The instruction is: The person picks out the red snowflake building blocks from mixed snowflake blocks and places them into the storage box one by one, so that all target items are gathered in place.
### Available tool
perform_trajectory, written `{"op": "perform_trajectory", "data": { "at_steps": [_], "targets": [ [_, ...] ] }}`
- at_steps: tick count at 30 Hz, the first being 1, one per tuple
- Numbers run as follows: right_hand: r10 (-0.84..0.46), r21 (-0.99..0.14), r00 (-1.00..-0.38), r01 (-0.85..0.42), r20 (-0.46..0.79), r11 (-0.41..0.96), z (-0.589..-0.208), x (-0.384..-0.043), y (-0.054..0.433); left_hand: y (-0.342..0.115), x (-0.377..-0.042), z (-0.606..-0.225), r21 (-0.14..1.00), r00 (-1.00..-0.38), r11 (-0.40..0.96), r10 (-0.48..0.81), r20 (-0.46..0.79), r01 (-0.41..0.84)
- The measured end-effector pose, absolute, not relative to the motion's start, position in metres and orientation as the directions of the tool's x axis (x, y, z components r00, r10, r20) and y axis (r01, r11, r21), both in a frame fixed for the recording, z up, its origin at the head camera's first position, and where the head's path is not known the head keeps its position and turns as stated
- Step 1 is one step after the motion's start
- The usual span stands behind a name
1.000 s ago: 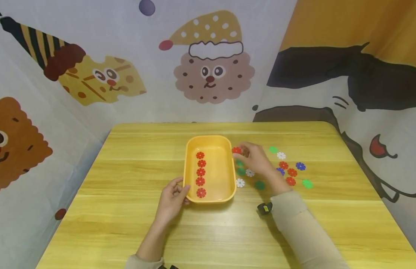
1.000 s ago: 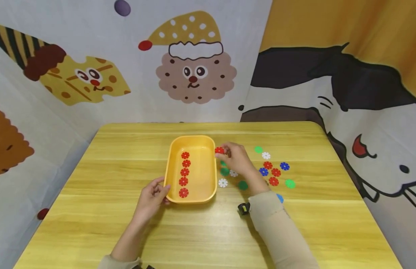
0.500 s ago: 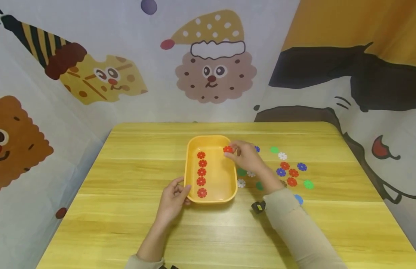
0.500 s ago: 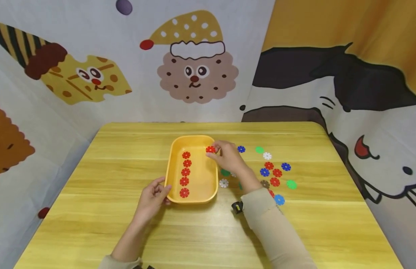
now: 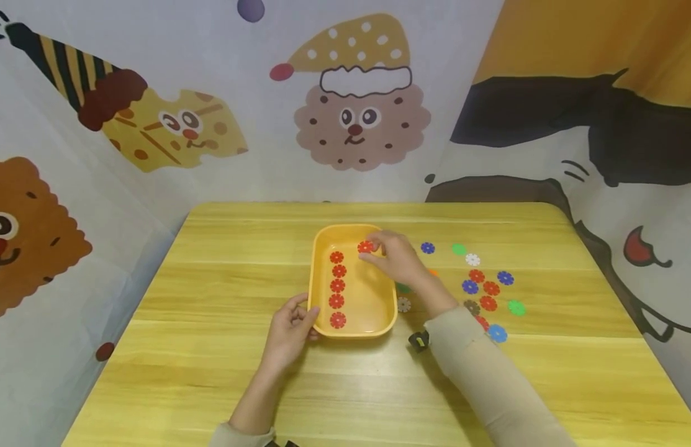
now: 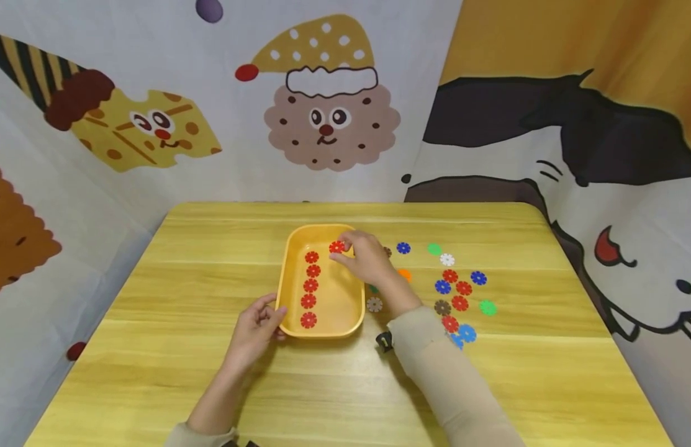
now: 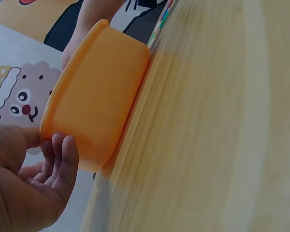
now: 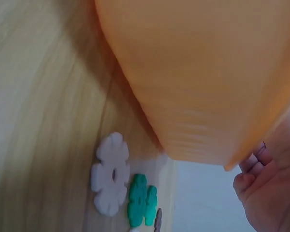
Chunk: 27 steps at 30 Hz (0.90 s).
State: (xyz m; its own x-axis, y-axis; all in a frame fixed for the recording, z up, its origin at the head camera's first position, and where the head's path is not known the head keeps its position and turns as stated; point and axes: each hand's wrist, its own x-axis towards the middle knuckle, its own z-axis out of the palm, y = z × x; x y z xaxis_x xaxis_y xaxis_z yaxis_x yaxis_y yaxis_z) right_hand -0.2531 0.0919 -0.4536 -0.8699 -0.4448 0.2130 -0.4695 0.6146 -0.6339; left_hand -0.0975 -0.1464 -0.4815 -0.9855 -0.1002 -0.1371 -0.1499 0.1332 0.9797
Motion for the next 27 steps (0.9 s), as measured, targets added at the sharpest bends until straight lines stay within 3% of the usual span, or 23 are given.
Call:
{"op": "perform_trajectory", "data": {
  "at_steps": [19,27],
  "targets": [
    [-0.462,-0.379,-0.88,-0.466,0.11,0.799,-0.46,-0.263,0.07,-0.145,-0.097,-0.48,0.979,-0.985,0.131,-0.094,-0.143,-0.155],
    [-0.441,-0.439,-0.887,-0.453,0.137,0.776,-0.465,-0.264,0.07,-0.145,-0.097,-0.481,0.978,-0.984,0.14,-0.102,-0.143,-0.156]
  ]
}}
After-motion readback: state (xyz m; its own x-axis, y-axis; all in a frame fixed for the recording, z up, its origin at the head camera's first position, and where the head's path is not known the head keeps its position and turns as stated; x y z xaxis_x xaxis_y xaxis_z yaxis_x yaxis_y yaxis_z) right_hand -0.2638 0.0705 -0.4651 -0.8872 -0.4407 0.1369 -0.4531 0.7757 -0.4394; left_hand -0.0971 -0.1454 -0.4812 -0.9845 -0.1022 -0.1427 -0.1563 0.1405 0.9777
